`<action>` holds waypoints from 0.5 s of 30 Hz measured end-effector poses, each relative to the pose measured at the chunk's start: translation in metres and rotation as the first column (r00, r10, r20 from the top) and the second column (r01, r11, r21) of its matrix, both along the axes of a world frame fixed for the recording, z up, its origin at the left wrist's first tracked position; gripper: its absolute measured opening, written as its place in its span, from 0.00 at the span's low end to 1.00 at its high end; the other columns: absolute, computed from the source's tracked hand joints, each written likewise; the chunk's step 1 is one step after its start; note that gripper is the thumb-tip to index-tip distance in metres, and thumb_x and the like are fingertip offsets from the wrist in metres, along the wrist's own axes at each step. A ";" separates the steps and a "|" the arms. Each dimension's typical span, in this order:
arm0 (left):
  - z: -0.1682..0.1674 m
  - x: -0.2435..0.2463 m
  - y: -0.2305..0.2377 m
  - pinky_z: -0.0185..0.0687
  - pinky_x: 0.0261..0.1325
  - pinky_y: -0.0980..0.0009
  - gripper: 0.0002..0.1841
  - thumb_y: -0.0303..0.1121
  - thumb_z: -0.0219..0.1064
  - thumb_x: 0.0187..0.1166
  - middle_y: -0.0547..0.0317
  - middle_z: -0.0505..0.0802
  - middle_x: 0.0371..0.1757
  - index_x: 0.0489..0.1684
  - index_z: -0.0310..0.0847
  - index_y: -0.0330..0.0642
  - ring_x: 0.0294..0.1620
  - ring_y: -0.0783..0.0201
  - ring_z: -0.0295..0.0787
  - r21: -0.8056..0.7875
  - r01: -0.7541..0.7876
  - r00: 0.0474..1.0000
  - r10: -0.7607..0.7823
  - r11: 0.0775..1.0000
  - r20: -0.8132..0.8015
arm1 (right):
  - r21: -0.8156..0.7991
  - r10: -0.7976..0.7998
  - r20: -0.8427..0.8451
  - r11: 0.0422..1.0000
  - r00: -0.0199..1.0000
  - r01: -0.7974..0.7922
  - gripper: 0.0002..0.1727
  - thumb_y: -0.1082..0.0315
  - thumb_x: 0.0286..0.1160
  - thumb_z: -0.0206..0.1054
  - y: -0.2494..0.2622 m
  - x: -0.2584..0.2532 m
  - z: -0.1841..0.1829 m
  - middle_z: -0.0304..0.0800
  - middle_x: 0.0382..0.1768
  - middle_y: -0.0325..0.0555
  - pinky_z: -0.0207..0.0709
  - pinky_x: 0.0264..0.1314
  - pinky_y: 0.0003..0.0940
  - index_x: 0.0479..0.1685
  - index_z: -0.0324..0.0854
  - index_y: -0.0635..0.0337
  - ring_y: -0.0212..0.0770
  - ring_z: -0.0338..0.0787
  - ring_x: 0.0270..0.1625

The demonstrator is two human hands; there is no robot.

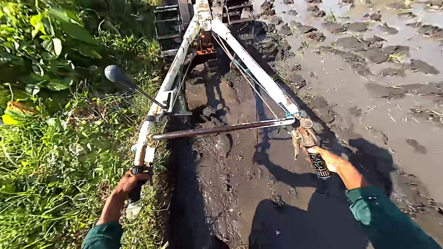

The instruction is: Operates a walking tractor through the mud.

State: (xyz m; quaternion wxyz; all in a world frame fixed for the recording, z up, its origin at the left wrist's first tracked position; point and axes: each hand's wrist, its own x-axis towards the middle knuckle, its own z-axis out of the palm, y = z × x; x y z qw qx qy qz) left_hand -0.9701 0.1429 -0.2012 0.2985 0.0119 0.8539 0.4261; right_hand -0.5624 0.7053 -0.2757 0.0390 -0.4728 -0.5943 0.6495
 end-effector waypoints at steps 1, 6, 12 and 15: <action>-0.004 -0.014 0.013 0.84 0.39 0.70 0.21 0.24 0.62 0.73 0.57 0.90 0.41 0.67 0.75 0.32 0.33 0.69 0.85 0.005 -0.018 1.000 0.018 1.000 0.000 | -0.118 0.042 -0.090 0.992 0.995 -0.052 0.26 0.60 0.84 0.48 0.021 -0.012 -0.008 0.81 0.67 0.46 0.80 0.60 0.33 0.81 0.63 0.56 0.35 0.84 0.62; -0.013 -0.096 0.052 0.86 0.40 0.70 0.20 0.24 0.61 0.74 0.57 0.91 0.45 0.66 0.74 0.34 0.35 0.69 0.87 -0.042 -0.013 1.000 0.012 0.999 -0.008 | 0.077 0.024 0.004 0.997 1.000 -0.025 0.18 0.61 0.90 0.49 0.040 -0.095 0.004 0.85 0.41 0.41 0.83 0.44 0.26 0.65 0.72 0.64 0.30 0.87 0.37; -0.010 -0.216 0.071 0.85 0.40 0.68 0.21 0.27 0.62 0.73 0.55 0.92 0.47 0.67 0.74 0.34 0.35 0.68 0.87 0.001 0.002 1.000 -0.002 1.000 -0.002 | 0.342 0.017 0.241 0.934 0.970 -0.101 0.30 0.56 0.81 0.67 0.060 -0.194 0.015 0.81 0.63 0.71 0.70 0.72 0.60 0.70 0.74 0.75 0.59 0.82 0.64; 0.010 -0.291 0.051 0.83 0.42 0.65 0.18 0.25 0.63 0.78 0.52 0.90 0.46 0.66 0.76 0.32 0.37 0.65 0.85 -0.090 -0.067 0.997 0.069 0.994 0.022 | 0.334 0.015 0.297 0.935 0.955 -0.118 0.26 0.55 0.80 0.69 -0.003 -0.263 0.034 0.87 0.55 0.64 0.74 0.66 0.59 0.62 0.81 0.71 0.56 0.86 0.58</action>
